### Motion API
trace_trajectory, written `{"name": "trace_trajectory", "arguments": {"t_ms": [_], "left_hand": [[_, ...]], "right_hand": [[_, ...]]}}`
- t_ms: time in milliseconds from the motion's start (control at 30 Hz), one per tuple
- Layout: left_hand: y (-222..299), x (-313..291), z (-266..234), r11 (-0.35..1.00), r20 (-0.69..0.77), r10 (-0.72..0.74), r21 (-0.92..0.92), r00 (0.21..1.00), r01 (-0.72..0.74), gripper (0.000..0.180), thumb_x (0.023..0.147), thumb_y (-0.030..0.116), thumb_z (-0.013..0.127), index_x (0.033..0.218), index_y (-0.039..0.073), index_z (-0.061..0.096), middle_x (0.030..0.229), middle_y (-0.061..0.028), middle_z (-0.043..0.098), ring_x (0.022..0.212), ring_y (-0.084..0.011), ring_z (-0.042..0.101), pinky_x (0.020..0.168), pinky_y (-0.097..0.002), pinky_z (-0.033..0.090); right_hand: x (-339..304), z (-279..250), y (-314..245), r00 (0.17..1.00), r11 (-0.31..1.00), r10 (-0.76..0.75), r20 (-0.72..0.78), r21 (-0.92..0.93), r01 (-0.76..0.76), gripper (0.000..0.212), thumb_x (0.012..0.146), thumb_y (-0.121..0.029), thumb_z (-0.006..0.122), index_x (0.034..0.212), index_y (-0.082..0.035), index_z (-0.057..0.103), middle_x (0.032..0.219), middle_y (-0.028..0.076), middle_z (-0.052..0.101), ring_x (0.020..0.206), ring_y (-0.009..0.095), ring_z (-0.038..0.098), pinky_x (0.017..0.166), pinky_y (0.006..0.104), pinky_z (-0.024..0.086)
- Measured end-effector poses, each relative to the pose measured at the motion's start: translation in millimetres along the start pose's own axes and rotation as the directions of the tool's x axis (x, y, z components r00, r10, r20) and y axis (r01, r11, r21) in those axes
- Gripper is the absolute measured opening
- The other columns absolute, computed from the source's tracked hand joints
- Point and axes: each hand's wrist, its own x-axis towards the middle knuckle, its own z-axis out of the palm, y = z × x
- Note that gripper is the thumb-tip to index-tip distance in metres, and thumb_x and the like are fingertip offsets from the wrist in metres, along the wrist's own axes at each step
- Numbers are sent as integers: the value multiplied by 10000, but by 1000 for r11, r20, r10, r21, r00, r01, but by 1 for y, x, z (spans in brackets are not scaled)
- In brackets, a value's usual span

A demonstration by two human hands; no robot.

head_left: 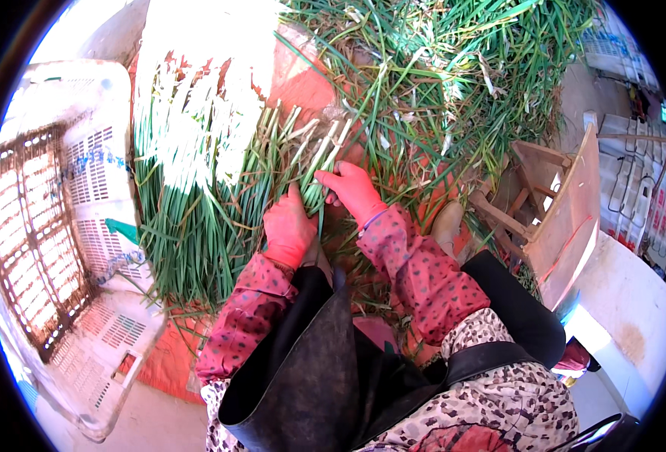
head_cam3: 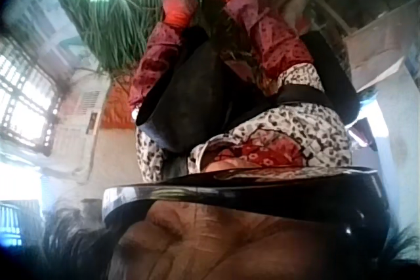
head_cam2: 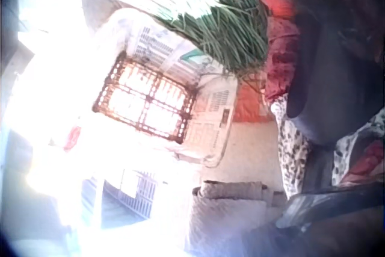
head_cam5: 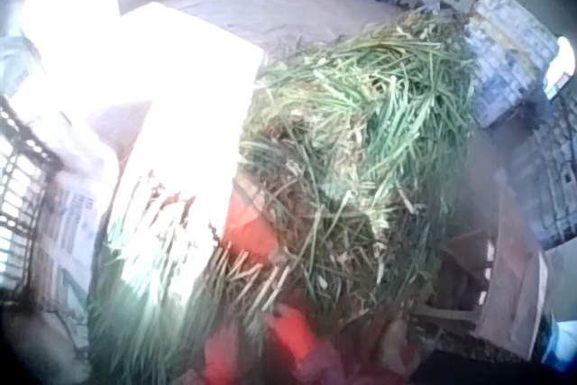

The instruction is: The person bundles green onions together by hand and ties them with a red string. Then the person sorts individual green onions while sitting on the floor, stripping off outer layers and roots.

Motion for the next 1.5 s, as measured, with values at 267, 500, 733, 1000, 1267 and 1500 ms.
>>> {"name": "trace_trajectory", "arguments": {"t_ms": [267, 500, 733, 1000, 1267, 1500], "left_hand": [[-46, 0, -30, 622, 222, 218, -782, 950, 40, 340, 814, 27, 604, 1152, 2, 586, 986, -132, 670, 849, -173, 626, 751, -315, 499], [-81, -28, -75, -137, 455, 465, -811, 760, 569, 443, 827, 198, 627, 1166, -77, 548, 814, -182, 662, 568, -210, 619, 514, -276, 508], [-72, -39, -84, -181, 438, 558, -765, 705, 619, 470, 892, 295, 554, 1157, -94, 539, 752, -209, 652, 471, -225, 583, 417, -275, 474], [-83, -41, -67, -84, 524, 464, -777, 714, 624, 301, 868, 231, 623, 1023, -26, 606, 781, -129, 666, 546, -188, 619, 457, -261, 484], [-42, -36, -79, 73, 525, 415, -833, 743, 548, 241, 778, 76, 705, 997, 45, 608, 694, -26, 612, 532, -98, 573, 448, -212, 442], [-68, -38, -75, 80, 609, 296, -783, 736, 616, 247, 833, 27, 615, 1078, 23, 593, 637, -80, 615, 451, -143, 568, 389, -224, 433]], "right_hand": [[8, -76, -13, 916, 790, -395, -72, -536, 298, 224, 839, -259, 586, 847, -45, 651, 714, 64, 631, 539, 113, 550, 501, 268, 443], [-2, -132, -43, 989, 983, -148, -8, -111, 146, 287, 890, -255, 527, 1075, -49, 603, 969, 39, 643, 738, 104, 601, 586, 224, 455], [-5, 21, -61, 715, 820, -305, 629, 556, -139, 544, 884, -382, 582, 1325, -87, 463, 1127, 49, 612, 797, 141, 629, 682, 275, 506], [-27, 13, -75, 781, 810, 309, 542, -581, 82, 364, 744, -341, 749, 910, -26, 669, 659, 40, 628, 519, 98, 559, 472, 238, 444], [-9, -58, -59, 796, 918, 8, 605, -319, 234, 158, 758, -198, 685, 829, -57, 684, 665, -7, 644, 419, 54, 476, 368, 219, 336], [6, -148, -103, 957, 995, 48, 285, -95, -22, 161, 813, -158, 611, 903, -32, 653, 629, 7, 572, 402, 56, 387, 362, 212, 278]]}}
